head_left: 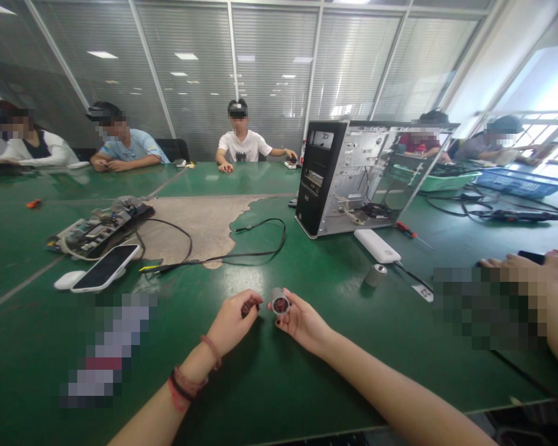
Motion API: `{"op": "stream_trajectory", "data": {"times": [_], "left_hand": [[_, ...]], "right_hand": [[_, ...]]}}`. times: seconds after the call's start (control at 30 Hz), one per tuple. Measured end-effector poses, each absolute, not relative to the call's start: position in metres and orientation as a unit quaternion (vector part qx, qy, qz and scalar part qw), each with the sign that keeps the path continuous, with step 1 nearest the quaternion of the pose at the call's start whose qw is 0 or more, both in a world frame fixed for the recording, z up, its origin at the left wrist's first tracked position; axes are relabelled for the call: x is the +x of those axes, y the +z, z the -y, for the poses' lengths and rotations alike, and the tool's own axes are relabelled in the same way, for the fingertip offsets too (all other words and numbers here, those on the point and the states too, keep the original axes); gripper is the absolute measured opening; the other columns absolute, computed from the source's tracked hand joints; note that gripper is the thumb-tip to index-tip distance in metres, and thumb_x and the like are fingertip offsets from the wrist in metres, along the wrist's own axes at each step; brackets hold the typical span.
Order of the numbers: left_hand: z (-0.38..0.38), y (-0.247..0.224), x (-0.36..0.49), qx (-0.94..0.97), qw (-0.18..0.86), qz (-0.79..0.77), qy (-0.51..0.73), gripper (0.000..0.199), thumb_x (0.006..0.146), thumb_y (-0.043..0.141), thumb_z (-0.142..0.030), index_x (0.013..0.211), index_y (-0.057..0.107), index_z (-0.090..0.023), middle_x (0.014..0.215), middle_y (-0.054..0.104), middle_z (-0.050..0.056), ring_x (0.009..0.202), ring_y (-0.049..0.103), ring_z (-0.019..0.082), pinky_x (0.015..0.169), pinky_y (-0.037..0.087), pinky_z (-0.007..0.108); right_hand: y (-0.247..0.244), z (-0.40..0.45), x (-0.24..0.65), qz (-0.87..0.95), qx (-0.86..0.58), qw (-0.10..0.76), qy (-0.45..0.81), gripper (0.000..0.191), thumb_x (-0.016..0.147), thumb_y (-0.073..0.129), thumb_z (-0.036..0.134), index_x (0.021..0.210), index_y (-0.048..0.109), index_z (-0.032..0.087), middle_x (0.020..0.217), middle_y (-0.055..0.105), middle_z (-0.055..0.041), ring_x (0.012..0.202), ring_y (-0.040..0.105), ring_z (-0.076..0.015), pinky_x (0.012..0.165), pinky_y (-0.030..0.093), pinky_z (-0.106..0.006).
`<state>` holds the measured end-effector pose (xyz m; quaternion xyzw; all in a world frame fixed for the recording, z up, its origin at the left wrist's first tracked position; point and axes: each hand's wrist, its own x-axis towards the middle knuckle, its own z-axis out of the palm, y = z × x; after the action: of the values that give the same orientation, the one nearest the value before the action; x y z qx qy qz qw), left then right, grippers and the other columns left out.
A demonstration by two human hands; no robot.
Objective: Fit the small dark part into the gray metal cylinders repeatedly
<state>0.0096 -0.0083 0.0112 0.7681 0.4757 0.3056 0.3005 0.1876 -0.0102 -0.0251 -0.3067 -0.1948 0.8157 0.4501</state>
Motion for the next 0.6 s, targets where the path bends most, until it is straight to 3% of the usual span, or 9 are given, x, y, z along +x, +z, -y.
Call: {"op": "stream_trajectory", "data": {"times": [0.2, 0.33, 0.6], "left_hand": [[0.004, 0.004, 0.007, 0.72, 0.373, -0.486, 0.326, 0.016, 0.082, 0.048, -0.025, 0.086, 0.06, -0.016, 0.075, 0.065, 0.002, 0.068, 0.061, 0.016, 0.067, 0.047, 0.026], [0.002, 0.0, 0.008, 0.674, 0.457, -0.462, 0.352, 0.019, 0.084, 0.05, -0.032, 0.087, 0.058, -0.016, 0.077, 0.064, 0.002, 0.072, 0.063, 0.017, 0.071, 0.05, 0.029], [0.003, 0.001, 0.012, 0.627, 0.546, -0.407, 0.377, 0.027, 0.078, 0.061, -0.035, 0.094, 0.054, -0.015, 0.094, 0.062, 0.007, 0.091, 0.06, 0.019, 0.085, 0.046, 0.034]], "right_hand": [[-0.025, 0.01, 0.188, 0.354, -0.336, 0.503, 0.713, 0.041, 0.074, 0.067, 0.04, 0.103, 0.043, 0.022, 0.067, 0.064, 0.003, 0.053, 0.06, -0.0115, 0.055, 0.046, -0.024], [-0.027, 0.007, 0.191, 0.454, -0.359, 0.526, 0.624, 0.043, 0.076, 0.065, 0.041, 0.106, 0.041, 0.022, 0.064, 0.061, 0.0042, 0.053, 0.059, -0.0125, 0.053, 0.044, -0.025], [-0.022, 0.015, 0.194, 0.613, -0.369, 0.514, 0.474, 0.035, 0.083, 0.058, 0.032, 0.112, 0.04, 0.025, 0.089, 0.061, -0.0019, 0.072, 0.058, -0.0151, 0.067, 0.047, -0.029]]}}
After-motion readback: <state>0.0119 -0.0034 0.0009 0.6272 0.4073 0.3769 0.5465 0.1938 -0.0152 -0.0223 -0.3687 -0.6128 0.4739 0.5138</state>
